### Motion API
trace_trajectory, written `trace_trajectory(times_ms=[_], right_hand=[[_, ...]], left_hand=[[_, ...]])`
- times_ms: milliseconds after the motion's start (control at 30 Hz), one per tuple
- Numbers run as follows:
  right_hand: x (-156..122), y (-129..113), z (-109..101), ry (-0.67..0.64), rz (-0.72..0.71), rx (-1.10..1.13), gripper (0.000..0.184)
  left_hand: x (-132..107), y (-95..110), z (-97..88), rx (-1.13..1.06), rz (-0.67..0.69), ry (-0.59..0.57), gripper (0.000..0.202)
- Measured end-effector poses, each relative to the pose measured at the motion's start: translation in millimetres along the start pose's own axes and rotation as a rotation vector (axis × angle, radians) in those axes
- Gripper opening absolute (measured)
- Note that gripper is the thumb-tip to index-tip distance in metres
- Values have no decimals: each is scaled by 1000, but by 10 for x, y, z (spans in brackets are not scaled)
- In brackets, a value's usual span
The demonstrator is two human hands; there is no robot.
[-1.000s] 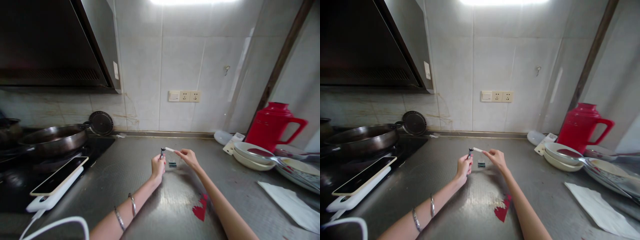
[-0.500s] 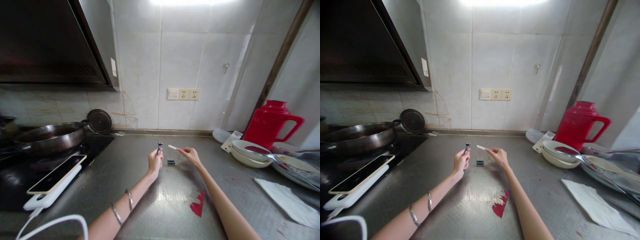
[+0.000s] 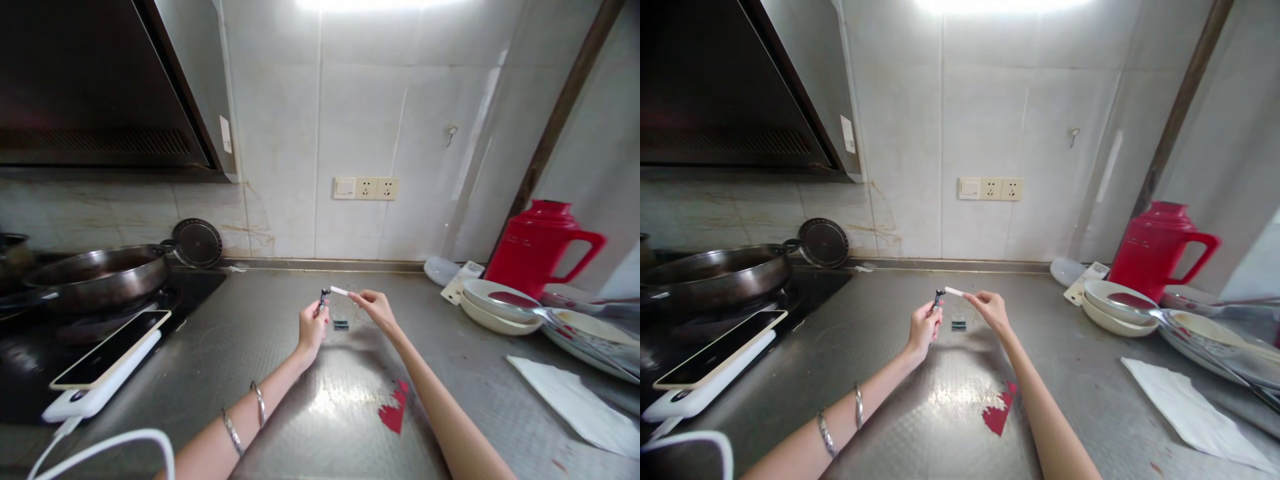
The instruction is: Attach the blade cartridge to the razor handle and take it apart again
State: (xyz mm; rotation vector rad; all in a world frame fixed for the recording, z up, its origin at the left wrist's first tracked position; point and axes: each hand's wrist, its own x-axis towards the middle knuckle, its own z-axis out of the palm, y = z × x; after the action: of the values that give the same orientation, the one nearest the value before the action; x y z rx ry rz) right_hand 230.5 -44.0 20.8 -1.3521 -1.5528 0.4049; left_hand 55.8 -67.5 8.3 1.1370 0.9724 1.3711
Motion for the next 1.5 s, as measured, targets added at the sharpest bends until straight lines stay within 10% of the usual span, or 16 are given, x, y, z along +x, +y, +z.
trace_trajectory(times_ms=[600,933,1500], right_hand=[[12,-87,1,-40,-48,48,51],[121,478,-172,86,41,31,56],[87,52,19,65,173,105,39]], left_hand=[[22,-29,-50,71,130,-27,29],[66,126,-109,-79,137,-73,36],[175,126,-197,-98,146,-37,37]])
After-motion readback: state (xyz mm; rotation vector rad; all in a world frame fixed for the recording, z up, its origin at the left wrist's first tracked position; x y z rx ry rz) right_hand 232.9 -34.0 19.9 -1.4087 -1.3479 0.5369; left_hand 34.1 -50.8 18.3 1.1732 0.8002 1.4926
